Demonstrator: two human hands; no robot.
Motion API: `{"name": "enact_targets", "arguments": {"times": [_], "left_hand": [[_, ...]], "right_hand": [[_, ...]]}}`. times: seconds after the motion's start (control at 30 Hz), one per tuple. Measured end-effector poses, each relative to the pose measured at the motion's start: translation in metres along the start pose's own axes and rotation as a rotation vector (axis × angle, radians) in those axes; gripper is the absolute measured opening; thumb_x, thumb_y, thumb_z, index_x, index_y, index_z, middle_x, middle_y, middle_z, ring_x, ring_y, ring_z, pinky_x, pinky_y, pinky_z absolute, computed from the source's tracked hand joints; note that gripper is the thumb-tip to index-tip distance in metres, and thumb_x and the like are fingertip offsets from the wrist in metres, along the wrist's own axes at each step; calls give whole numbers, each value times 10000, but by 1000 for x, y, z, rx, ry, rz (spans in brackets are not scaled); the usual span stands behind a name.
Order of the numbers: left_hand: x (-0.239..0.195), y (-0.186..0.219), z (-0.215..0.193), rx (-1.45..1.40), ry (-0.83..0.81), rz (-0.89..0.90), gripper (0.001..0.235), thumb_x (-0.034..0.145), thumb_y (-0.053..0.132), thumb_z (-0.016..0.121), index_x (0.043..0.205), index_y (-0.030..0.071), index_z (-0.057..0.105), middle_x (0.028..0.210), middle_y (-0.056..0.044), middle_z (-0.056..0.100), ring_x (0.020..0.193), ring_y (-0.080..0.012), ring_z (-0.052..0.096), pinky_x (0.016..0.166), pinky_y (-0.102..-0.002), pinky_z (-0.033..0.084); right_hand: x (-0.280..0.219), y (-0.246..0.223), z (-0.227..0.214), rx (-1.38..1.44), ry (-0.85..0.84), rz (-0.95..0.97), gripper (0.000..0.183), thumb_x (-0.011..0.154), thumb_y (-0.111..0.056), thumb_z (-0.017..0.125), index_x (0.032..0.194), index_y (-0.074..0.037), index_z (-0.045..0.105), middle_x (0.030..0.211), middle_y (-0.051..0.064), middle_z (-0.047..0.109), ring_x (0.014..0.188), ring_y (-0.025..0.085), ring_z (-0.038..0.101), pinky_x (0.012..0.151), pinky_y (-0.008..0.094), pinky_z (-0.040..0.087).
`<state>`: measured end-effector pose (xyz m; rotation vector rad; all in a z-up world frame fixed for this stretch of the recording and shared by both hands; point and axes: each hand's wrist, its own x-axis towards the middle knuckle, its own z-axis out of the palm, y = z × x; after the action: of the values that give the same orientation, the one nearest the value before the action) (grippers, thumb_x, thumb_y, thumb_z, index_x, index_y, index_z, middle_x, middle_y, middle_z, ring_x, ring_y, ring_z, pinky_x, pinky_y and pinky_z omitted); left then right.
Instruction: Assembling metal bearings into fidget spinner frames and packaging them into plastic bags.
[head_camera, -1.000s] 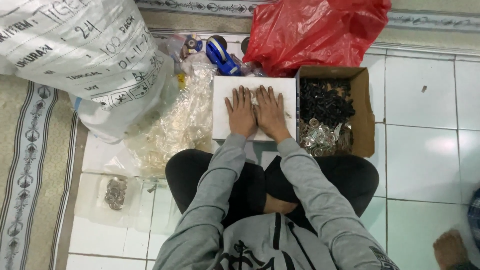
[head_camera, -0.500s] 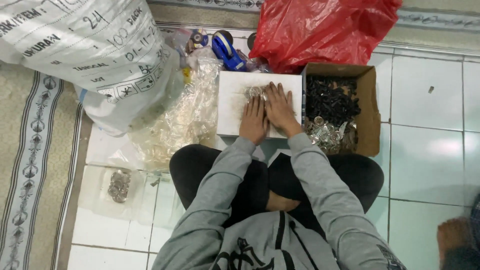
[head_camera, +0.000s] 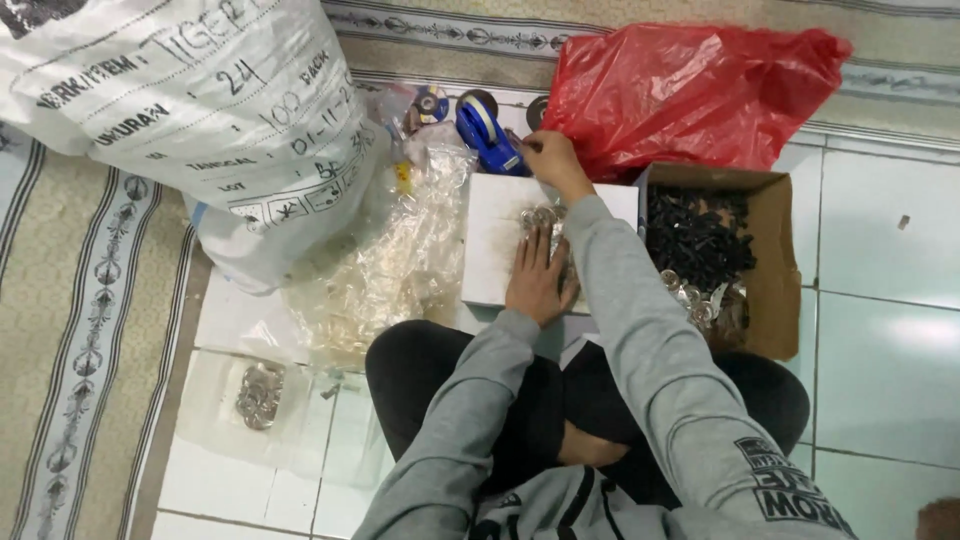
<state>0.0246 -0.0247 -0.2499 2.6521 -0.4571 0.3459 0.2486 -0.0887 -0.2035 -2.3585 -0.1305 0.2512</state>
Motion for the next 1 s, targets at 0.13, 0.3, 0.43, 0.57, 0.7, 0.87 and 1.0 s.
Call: {"name": "enact_targets", "arguments": {"times": [0.13, 0.3, 0.43, 0.57, 0.7, 0.87, 1.0], "left_hand": [[4, 2, -13, 14, -50, -12, 748, 906, 436, 511, 1545, 68, 388, 1656, -287, 267, 1547, -458, 248, 1282, -573, 173], [2, 3, -13, -2, -182, -44, 740, 945, 423, 433, 1592, 86, 311, 1671, -261, 244, 1571, -447, 178, 1292, -571, 93], [3, 2, -8, -17, -176, -56, 758, 924, 415, 465, 1589, 88, 310, 1669, -259, 252, 1574, -444, 180, 1296, -568, 106], [3, 4, -4, -22, -42, -54, 754, 897, 461, 517, 1534, 75, 400, 1651, -269, 298, 1551, -447, 256, 1281, -568, 164], [4, 4, -8, -34, 6, -53, 735, 912, 513, 555, 1502, 88, 449, 1649, -265, 310, 1542, -436, 288, 1282, -564, 186], [5, 4, -4, -54, 63, -50, 697, 896, 453, 577, 1474, 81, 466, 1646, -267, 316, 1526, -443, 321, 1267, -572, 221], [4, 5, -4, -49, 83, -53, 655, 885, 407, 577, 1445, 79, 488, 1640, -259, 333, 1513, -437, 346, 1262, -572, 235]], "right_hand": [[11, -11, 9, 9, -77, 74, 336, 981, -286, 639, 1245, -104, 742, 1139, 189, 747, 1092, 351, 714, 896, 444, 590], [-6, -43, 1, 1, -184, 150, 345, 979, -274, 616, 1250, -97, 735, 1244, 202, 709, 1175, 367, 670, 948, 464, 570], [28, 2, 28, -2, -165, 188, 332, 971, -283, 640, 1234, -109, 745, 1191, 177, 730, 1116, 328, 699, 898, 447, 591], [39, 31, 36, 77, -140, 213, 327, 954, -346, 688, 1178, -118, 758, 1143, 153, 740, 1090, 298, 707, 862, 430, 593], [30, 27, 29, 78, -165, 254, 303, 922, -371, 706, 1115, -149, 779, 1079, 107, 748, 1035, 265, 714, 838, 395, 581], [34, 29, 31, 70, -136, 239, 267, 895, -307, 733, 1088, -130, 787, 1084, 137, 758, 1045, 284, 725, 831, 398, 586], [22, 4, 20, 57, -94, 246, 242, 885, -259, 737, 1083, -131, 795, 1070, 165, 759, 1025, 310, 733, 821, 405, 596]]}}
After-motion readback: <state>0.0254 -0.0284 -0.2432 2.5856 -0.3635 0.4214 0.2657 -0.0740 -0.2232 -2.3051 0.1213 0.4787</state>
